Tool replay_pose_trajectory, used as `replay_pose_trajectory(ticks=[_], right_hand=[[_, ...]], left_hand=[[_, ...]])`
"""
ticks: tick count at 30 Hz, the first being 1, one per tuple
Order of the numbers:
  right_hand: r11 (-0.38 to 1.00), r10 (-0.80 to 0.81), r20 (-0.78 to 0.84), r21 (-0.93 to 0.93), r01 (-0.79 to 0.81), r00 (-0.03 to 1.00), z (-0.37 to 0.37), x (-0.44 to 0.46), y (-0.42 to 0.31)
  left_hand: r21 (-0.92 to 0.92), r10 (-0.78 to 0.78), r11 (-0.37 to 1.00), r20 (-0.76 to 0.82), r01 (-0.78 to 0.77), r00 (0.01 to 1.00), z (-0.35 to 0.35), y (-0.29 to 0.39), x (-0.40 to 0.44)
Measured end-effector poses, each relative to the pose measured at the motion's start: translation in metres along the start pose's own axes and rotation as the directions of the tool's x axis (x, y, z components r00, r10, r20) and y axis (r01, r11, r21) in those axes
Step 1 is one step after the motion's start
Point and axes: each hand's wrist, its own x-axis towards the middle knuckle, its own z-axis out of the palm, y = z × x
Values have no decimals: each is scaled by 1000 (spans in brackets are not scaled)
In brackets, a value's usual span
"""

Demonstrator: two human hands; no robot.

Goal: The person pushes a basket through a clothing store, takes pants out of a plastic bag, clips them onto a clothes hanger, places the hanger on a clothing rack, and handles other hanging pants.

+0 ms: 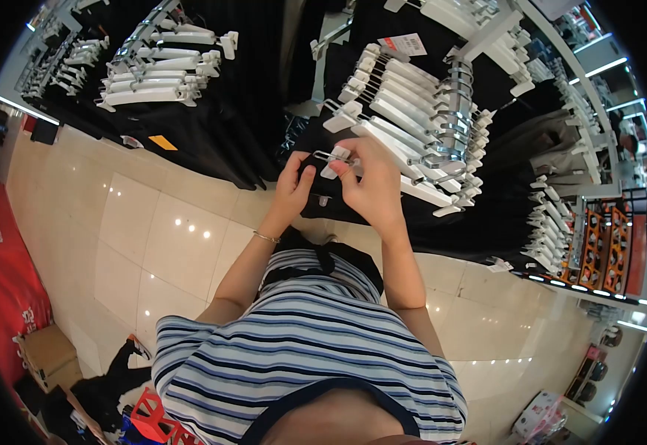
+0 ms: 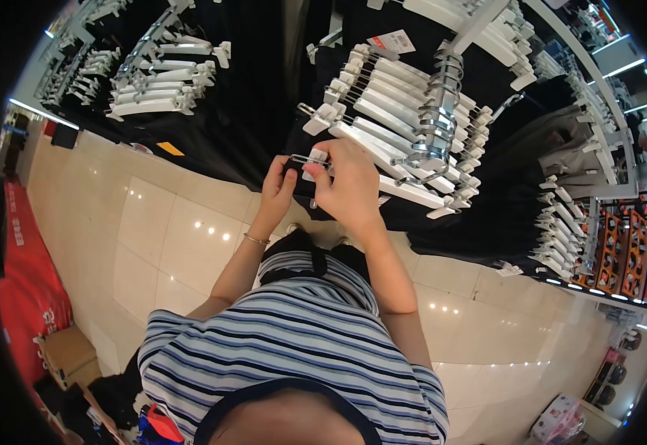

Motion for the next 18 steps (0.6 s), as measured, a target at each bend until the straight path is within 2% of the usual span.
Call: replay_pose_trajectory(ticks=[2,5,7,9,10,11,12,13,14,15,16,17,18], right_hand=[[998,-31,7,-51,32,999,1,-6,4],[970,-203,-138,-161,180,969,2,-17,6],[986,-167,-171,-12,168,971,-6,-32,7],[989,-141,-406,-89,114,903,-16,-59,21],[981,-86,-530,-194,-22,843,-26,-73,27],[965,-45,-679,-220,-145,732,-31,-86,41],[960,-15,-803,-178,-216,596,-41,-92,52],[914,44,-841,-184,-361,539,-54,-103,67],[888,177,-860,-71,-455,479,-65,-115,80],[889,319,-868,135,-438,381,-69,-126,102],[833,531,-749,377,-405,396,-77,-141,117],[713,700,-578,595,-370,419,-86,-152,124],[685,726,-539,624,-376,426,-90,-158,126]], left_hand=[[20,41,999,-38,-40,998,5,-6,-2],[43,24,999,-44,-22,999,12,-11,-4],[15,-13,1000,-65,14,998,18,-7,-1],[55,-17,998,-36,19,999,13,-20,1],[56,2,998,-30,0,1000,16,-14,3],[58,20,998,-28,-18,999,18,-7,5],[38,39,999,-6,-39,999,17,-6,8],[35,41,999,-1,-41,999,17,-7,11],[35,41,999,3,-41,999,17,-7,13],[34,43,998,4,-44,999,17,-7,15],[27,48,998,7,-48,999,19,-8,17],[50,54,997,8,-54,999,20,-8,18],[73,61,995,10,-62,998,20,-8,20]])
